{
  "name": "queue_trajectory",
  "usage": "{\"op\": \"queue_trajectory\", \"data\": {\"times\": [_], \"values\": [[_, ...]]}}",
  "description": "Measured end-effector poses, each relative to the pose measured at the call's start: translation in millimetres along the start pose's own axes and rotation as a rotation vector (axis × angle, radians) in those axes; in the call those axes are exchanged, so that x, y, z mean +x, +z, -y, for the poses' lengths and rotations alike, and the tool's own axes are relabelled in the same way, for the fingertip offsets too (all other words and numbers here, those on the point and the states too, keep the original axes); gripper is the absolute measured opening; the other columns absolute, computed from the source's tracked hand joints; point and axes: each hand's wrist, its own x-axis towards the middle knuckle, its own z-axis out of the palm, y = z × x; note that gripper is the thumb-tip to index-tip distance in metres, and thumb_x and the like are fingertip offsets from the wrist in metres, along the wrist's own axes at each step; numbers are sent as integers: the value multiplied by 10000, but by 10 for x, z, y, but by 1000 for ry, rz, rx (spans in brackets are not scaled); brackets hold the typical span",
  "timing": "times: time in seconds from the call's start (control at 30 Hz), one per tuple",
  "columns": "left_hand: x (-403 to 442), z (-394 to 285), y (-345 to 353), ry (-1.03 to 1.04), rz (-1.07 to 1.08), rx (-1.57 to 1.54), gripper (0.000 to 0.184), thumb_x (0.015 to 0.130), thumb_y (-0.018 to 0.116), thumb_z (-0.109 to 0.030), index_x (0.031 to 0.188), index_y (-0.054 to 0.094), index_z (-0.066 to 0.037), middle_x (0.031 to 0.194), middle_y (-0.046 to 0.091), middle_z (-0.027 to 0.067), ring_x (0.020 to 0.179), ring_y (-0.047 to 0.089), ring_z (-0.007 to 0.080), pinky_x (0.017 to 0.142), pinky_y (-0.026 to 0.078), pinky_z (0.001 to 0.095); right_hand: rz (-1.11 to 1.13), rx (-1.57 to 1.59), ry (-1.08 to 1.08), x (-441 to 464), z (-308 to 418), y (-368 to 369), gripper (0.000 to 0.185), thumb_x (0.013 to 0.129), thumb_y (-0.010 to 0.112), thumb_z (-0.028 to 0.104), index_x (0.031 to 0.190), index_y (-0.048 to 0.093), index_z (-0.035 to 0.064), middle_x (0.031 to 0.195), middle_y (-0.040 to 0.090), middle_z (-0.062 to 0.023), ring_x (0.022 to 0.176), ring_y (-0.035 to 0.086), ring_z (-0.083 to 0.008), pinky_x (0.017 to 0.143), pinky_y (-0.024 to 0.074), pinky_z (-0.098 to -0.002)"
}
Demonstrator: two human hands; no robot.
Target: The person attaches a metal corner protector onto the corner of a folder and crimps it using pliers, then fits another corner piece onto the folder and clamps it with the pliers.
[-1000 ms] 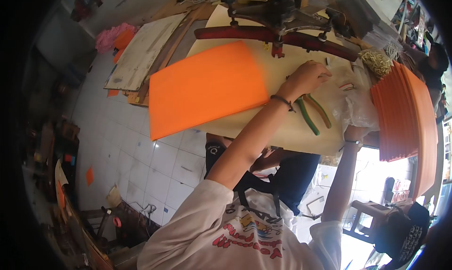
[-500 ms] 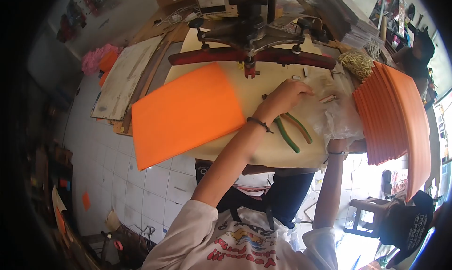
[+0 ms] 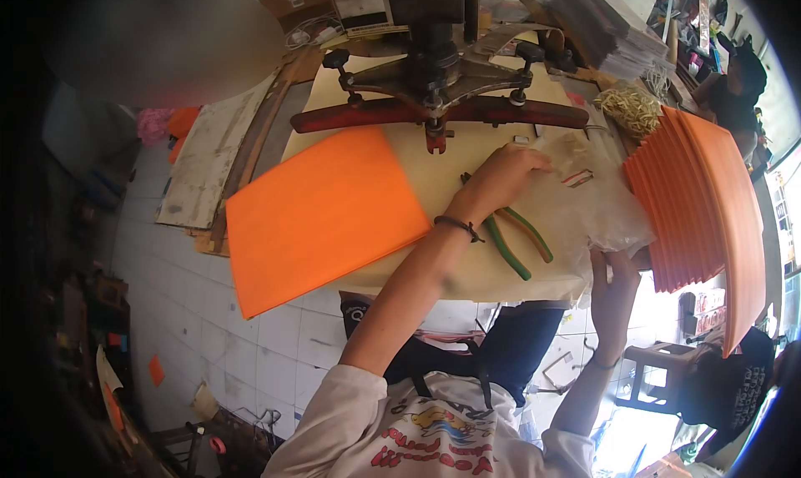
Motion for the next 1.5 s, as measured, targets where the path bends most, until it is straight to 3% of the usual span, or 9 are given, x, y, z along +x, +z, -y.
{"op": "queue_trajectory", "data": {"times": [0.1, 0.27, 0.57, 0.7, 0.77, 1.03, 1.13, 1.37, 1.5], "values": [[14, -54, -26, -27, 27, 36, 224, 820, 604, -31, 1006, 727, -34, 1054, 701, 134, 975, 666, 318, 893, 523, 378, -132, 184, 176, -248, 169, -12, 237, 974, 547, 130, 1130, 655, -12, 809, 682, -97, 691, 605, -170, 665, 477, -299], [-19, -312, -260, -44, 133, 21, 200, 823, 624, -79, 988, 734, -62, 1037, 705, 133, 950, 668, 317, 895, 520, 374, -218, 393, 188, -655, 188, 33, 290, 1023, 497, 209, 1114, 646, -22, 732, 623, -57, 594, 514, -90, 558, 401, -235], [-1117, -1093, -808, 180, 144, 12, 272, 881, 626, -132, 1135, 672, -46, 1140, 677, 93, 1145, 582, 284, 979, 475, 426, -33, 683, 218, -928, 224, 138, 327, 1017, 534, 283, 1047, 643, -23, 641, 507, -6, 565, 470, -79, 528, 365, -219], [-2053, -1280, -1278, -265, 11, -203, 193, 878, 657, -58, 1068, 686, -33, 985, 704, 94, 898, 669, 210, 777, 539, 319, 3, 717, 206, -925, 392, 221, 314, 1012, 546, 278, 1022, 642, -20, 636, 523, -10, 577, 490, -81, 547, 372, -217], [-2520, -1241, -1279, -418, -274, -161, 155, 898, 652, -35, 1049, 682, -14, 881, 711, 95, 759, 681, 167, 693, 539, 275, 35, 694, 183, -899, 458, 246, 303, 1011, 548, 270, 1010, 641, -18, 642, 535, -13, 585, 500, -83, 559, 379, -219], [-3374, -1292, -1264, -732, -987, -269, 224, 985, 525, -92, 1135, 603, 56, 855, 666, 123, 732, 672, 206, 715, 582, 346, 184, 821, 149, -907, 554, 282, 305, 1010, 537, 257, 1100, 621, -22, 691, 555, -27, 610, 521, -96, 574, 405, -228], [-3324, -1234, -1251, -757, -1007, -282, 280, 995, 519, -156, 1171, 586, 51, 904, 668, 155, 769, 681, 222, 730, 591, 362, 204, 966, 185, -933, 686, 311, 318, 1018, 500, 183, 1238, 589, -29, 840, 573, -65, 631, 527, -114, 586, 441, -236], [-2990, -1202, -1144, -848, -931, -681, 498, 1025, 453, -386, 1121, 574, 87, 853, 693, 202, 737, 706, 280, 688, 596, 371, 420, 969, 72, -867, 837, 465, 263, 978, 487, -16, 1208, 616, -9, 932, 594, -87, 702, 536, -108, 605, 447, -229], [-2955, -1036, -1234, -941, -973, -711, 570, 1015, 425, -470, 1077, 571, 77, 765, 684, 187, 669, 703, 271, 633, 596, 377, 444, 1057, 276, -800, 1027, 548, 270, 970, 521, -9, 1239, 538, 6, 984, 676, -113, 690, 553, -105, 638, 462, -228]]}}
